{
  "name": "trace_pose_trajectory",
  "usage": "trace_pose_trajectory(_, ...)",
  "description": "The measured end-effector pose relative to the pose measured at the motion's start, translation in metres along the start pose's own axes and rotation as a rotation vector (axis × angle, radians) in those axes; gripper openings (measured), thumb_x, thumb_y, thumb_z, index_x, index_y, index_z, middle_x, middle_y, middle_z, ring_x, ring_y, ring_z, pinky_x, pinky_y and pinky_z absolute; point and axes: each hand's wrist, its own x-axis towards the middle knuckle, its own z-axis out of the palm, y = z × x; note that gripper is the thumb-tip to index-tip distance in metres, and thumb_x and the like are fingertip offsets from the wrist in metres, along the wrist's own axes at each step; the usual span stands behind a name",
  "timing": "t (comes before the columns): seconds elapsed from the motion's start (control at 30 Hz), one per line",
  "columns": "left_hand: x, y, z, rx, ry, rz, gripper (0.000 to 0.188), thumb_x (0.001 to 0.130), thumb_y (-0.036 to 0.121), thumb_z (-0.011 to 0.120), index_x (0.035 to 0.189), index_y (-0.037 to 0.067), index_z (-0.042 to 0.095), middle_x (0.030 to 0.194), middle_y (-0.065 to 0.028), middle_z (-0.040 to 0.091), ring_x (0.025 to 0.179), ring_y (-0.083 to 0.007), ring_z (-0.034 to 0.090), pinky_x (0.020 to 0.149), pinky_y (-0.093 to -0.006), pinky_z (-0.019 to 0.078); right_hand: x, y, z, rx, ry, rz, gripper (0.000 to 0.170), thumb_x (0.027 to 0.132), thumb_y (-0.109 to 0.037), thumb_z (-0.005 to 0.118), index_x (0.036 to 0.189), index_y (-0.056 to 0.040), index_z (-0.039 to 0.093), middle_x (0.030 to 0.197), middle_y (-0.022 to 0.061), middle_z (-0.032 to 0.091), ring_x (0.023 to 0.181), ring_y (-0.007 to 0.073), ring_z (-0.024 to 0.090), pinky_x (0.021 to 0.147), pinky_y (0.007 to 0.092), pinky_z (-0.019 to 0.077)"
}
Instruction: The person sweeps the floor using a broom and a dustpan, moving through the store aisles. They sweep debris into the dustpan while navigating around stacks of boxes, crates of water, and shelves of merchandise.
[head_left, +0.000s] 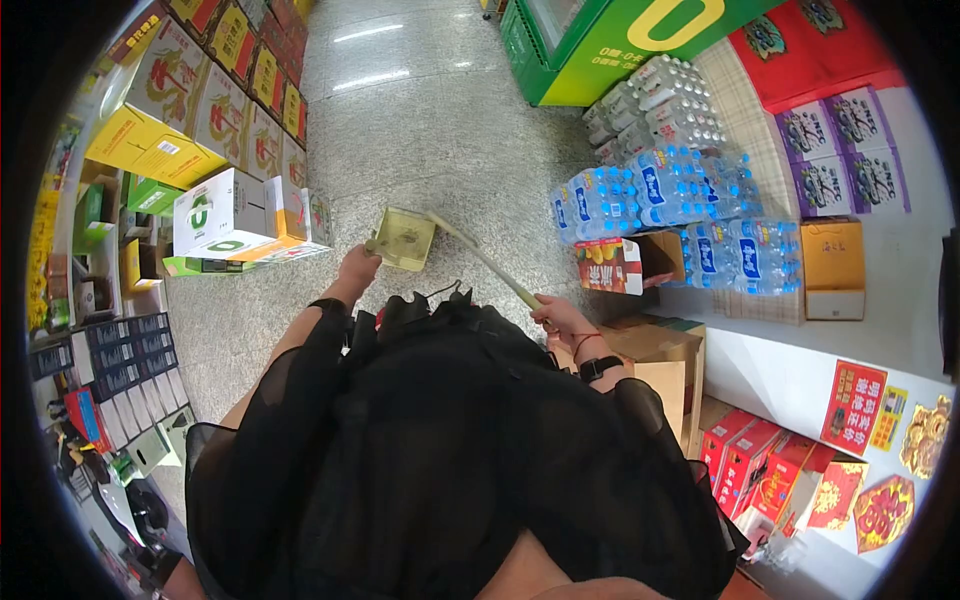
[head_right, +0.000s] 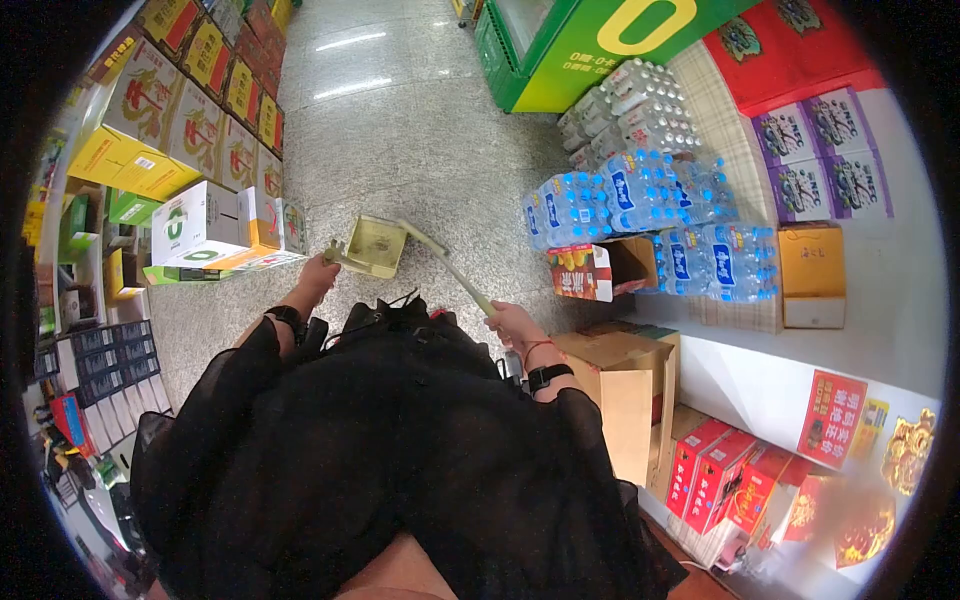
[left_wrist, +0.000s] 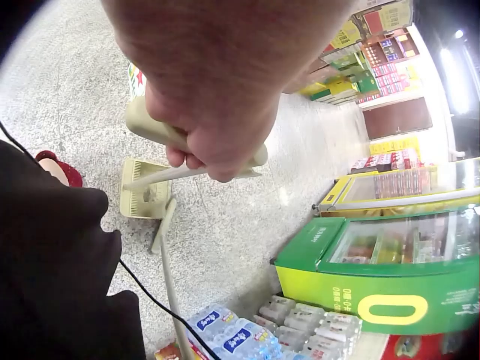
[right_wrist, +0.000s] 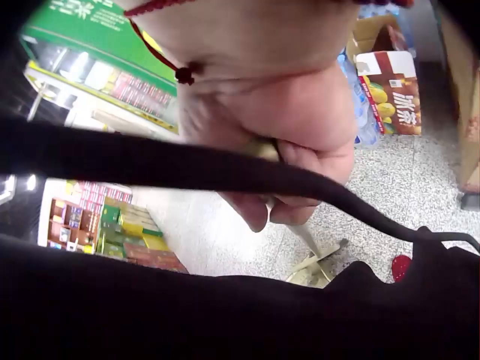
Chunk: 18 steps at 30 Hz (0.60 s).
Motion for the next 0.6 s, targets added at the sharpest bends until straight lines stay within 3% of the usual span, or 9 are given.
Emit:
trace_pose_trajectory(0.03, 0.005, -0.005, 0.004, 0.000, 0.010, -0.005, 0.033, 0.072, 0.025, 0.058, 0.094, 0.001, 0.059, 0.080, -0.0189, 0.063, 0.071, -0.0299, 0.063, 0.066, -0.0391, 0.0491, 0.005, -0.006, -0.003, -0.006, -0.010, -0.002, 0.040, 0.074, -0.006, 0.058, 0.114, -0.0048, 0.052, 0.061, -0.0017, 0.045, 0.043, 0.0068, 0.036, 0.037, 0.0226, 0.0263)
trace_pose_trajectory(0.13, 0.002, -0.004, 0.006, 0.083, 0.085, -0.042, 0.038, 0.073, 0.030, 0.057, 0.099, 0.002, 0.058, 0.094, -0.0212, 0.061, 0.094, -0.0361, 0.057, 0.080, -0.0432, 0.0441, 0.013, -0.019, -0.008, -0.108, -0.119, -0.033, 0.047, 0.074, -0.006, 0.058, 0.120, -0.0024, 0.049, 0.062, -0.0002, 0.046, 0.044, 0.0071, 0.038, 0.037, 0.0233, 0.0270)
trace_pose_trajectory(0.23, -0.008, 0.002, 0.000, 0.047, 0.109, -0.055, 0.037, 0.073, 0.030, 0.058, 0.101, 0.005, 0.058, 0.096, -0.0197, 0.061, 0.093, -0.0354, 0.057, 0.079, -0.0425, 0.0445, 0.012, -0.030, -0.019, -0.192, -0.061, -0.090, 0.053, 0.073, -0.006, 0.058, 0.124, -0.0009, 0.046, 0.063, 0.0006, 0.047, 0.044, 0.0075, 0.037, 0.038, 0.0237, 0.0271)
trace_pose_trajectory(0.37, 0.000, -0.011, -0.002, -0.013, 0.180, -0.175, 0.038, 0.073, 0.031, 0.058, 0.103, 0.007, 0.058, 0.097, -0.0188, 0.061, 0.094, -0.0349, 0.057, 0.080, -0.0417, 0.0447, 0.009, -0.046, -0.048, -0.103, -0.030, -0.087, 0.057, 0.071, -0.006, 0.059, 0.126, -0.0021, 0.045, 0.063, 0.0000, 0.047, 0.045, 0.0079, 0.037, 0.039, 0.0233, 0.0265)
trace_pose_trajectory(0.5, 0.010, -0.015, -0.015, -0.043, 0.206, -0.162, 0.041, 0.074, 0.033, 0.056, 0.104, 0.005, 0.057, 0.098, -0.0193, 0.061, 0.095, -0.0349, 0.057, 0.082, -0.0421, 0.0444, 0.014, -0.076, -0.059, -0.049, 0.062, -0.058, 0.057, 0.072, 0.000, 0.054, 0.128, -0.0085, 0.043, 0.064, -0.0019, 0.043, 0.042, 0.0053, 0.031, 0.038, 0.0212, 0.0226)
trace_pose_trajectory(0.57, 0.020, -0.016, -0.020, -0.059, 0.227, -0.189, 0.042, 0.074, 0.033, 0.055, 0.105, 0.005, 0.057, 0.099, -0.0195, 0.061, 0.095, -0.0350, 0.057, 0.082, -0.0425, 0.0443, 0.020, -0.098, -0.057, 0.048, 0.093, -0.076, 0.051, 0.072, 0.000, 0.053, 0.122, -0.0076, 0.047, 0.063, -0.0017, 0.043, 0.042, 0.0053, 0.032, 0.037, 0.0213, 0.0230)
trace_pose_trajectory(0.6, 0.020, -0.007, -0.026, -0.025, 0.220, -0.193, 0.042, 0.074, 0.033, 0.055, 0.105, 0.005, 0.057, 0.099, -0.0195, 0.061, 0.095, -0.0351, 0.057, 0.082, -0.0425, 0.0443, 0.037, -0.102, -0.062, 0.043, 0.073, -0.098, 0.038, 0.073, -0.002, 0.052, 0.111, -0.0069, 0.051, 0.062, -0.0017, 0.042, 0.042, 0.0049, 0.032, 0.037, 0.0209, 0.0243)
